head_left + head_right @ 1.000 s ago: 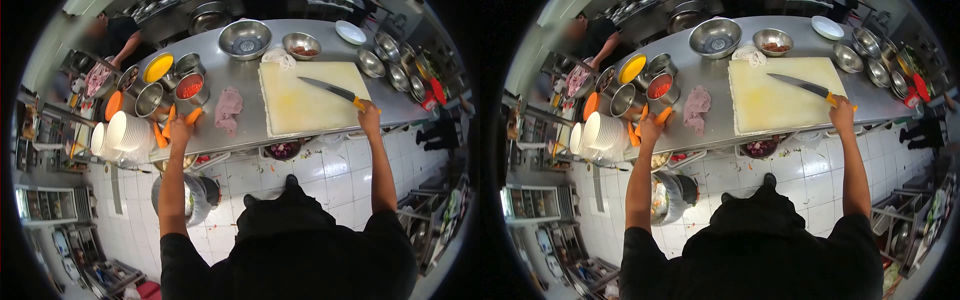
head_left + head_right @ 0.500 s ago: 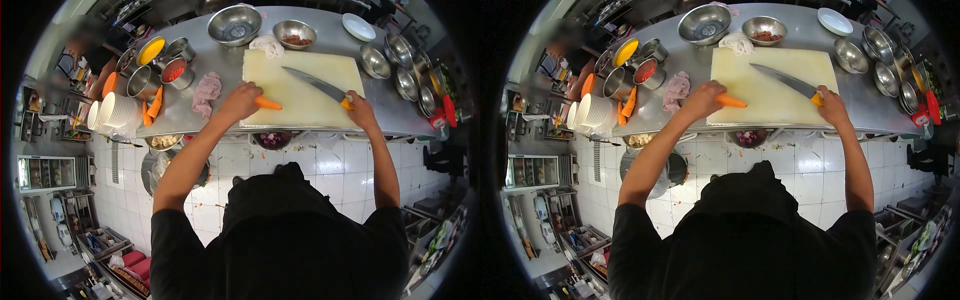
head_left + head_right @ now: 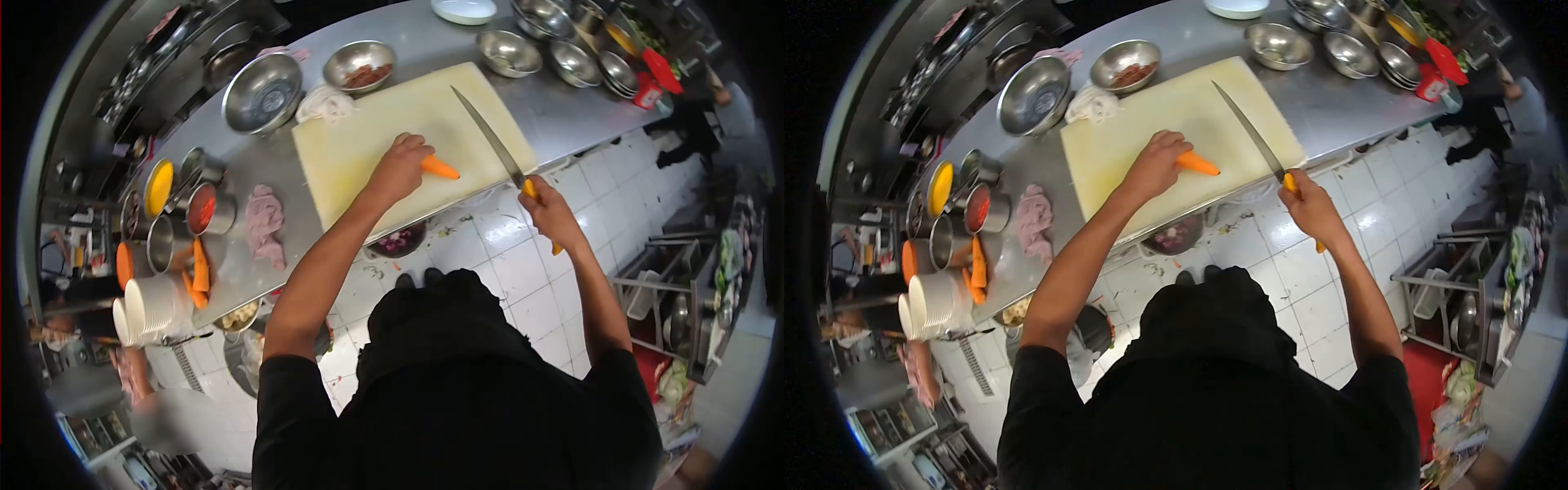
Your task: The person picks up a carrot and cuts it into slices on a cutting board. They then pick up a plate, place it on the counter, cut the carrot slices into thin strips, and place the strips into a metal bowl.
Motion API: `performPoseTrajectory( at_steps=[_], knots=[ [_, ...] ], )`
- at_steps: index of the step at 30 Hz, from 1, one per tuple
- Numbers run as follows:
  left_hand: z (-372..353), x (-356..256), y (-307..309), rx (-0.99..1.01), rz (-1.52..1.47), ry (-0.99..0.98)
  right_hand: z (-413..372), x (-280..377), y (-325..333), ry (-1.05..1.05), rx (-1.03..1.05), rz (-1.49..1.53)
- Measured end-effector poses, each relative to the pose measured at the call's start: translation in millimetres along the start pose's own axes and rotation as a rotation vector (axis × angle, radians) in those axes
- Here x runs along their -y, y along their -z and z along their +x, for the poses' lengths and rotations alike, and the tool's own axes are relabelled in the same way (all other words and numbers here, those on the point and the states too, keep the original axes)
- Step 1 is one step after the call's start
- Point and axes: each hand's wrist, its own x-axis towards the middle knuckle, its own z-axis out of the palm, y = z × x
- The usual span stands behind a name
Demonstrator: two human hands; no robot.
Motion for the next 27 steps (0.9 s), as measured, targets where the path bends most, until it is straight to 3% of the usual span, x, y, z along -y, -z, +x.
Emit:
performPoseTrajectory(
  at_steps=[4,7,16,19,27],
  knots=[
    [43.3,-15.3,-33.8,0.006,-0.052,-0.065,-7.6,-2.1,11.0,-0.016,-0.016,-0.161],
    [51.9,-30.0,-43.3,-0.065,0.078,-0.054,2.0,-18.3,13.9,0.085,0.006,-0.27],
    [22.7,-77.2,-51.5,-0.441,-0.067,0.322,12.1,-27.9,36.8,0.188,0.072,-0.244],
    [30.7,-80.8,-59.7,-0.401,0.075,0.164,22.2,-33.2,39.3,0.248,0.091,-0.266],
    [38.1,-91.1,-70.3,-0.455,0.143,0.206,46.5,-7.9,30.2,0.299,0.17,-0.322]
  ],
)
